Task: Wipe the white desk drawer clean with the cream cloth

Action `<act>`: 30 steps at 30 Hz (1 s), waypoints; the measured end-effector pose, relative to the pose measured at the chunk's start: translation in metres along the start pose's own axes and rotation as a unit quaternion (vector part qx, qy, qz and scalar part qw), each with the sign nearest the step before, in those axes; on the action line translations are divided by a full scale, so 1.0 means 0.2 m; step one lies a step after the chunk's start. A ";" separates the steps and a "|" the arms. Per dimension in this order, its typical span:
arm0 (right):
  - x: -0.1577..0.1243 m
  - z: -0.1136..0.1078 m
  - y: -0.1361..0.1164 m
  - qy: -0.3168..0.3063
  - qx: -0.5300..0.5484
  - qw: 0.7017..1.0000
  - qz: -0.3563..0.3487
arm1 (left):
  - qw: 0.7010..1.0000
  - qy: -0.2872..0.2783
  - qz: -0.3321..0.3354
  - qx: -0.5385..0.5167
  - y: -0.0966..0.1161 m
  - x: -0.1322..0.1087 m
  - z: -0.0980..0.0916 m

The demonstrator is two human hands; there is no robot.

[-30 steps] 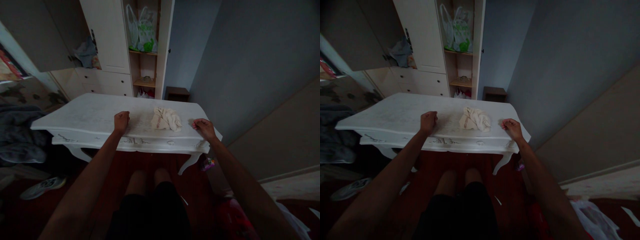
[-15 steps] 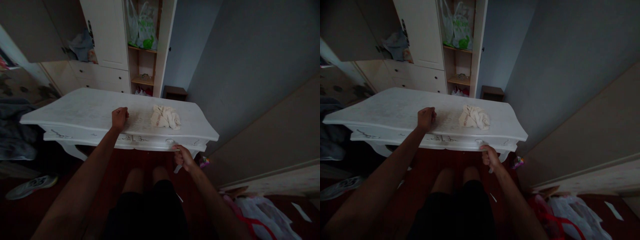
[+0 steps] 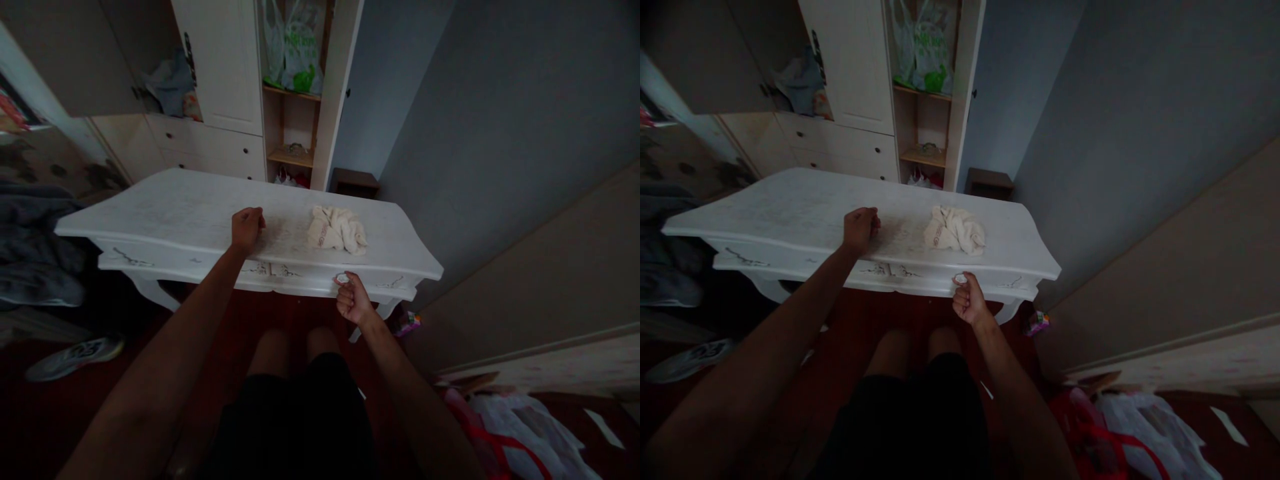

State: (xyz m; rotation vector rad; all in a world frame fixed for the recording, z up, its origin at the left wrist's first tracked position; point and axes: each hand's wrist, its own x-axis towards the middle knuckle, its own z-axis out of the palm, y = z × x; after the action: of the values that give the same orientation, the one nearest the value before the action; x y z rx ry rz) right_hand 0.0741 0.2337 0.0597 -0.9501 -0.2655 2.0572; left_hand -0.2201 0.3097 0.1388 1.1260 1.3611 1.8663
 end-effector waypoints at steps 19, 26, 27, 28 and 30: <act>-0.45 -0.11 0.39 0.050 -0.111 0.990 -0.067 | 1.000 0.003 -0.005 0.004 -0.01 0.03 0.00; -0.60 -0.13 0.53 0.072 -0.130 0.986 -0.074 | 1.000 0.014 -0.006 0.009 0.01 0.01 0.01; -0.62 -0.13 0.55 0.075 -0.132 0.985 -0.082 | 1.000 0.012 -0.006 0.010 0.01 0.01 0.01; -0.64 -0.14 0.57 0.080 -0.135 0.984 -0.089 | 1.000 0.010 -0.005 0.011 0.01 0.00 0.01; -0.67 -0.16 0.61 0.095 -0.141 0.981 -0.097 | 1.000 0.010 -0.005 0.012 0.00 0.00 0.01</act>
State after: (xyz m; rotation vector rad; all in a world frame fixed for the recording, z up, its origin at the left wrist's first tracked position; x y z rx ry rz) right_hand 0.0726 0.0495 0.0490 -1.2330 -0.5359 1.7657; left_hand -0.2186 0.3105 0.1396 1.1134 1.4026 1.8640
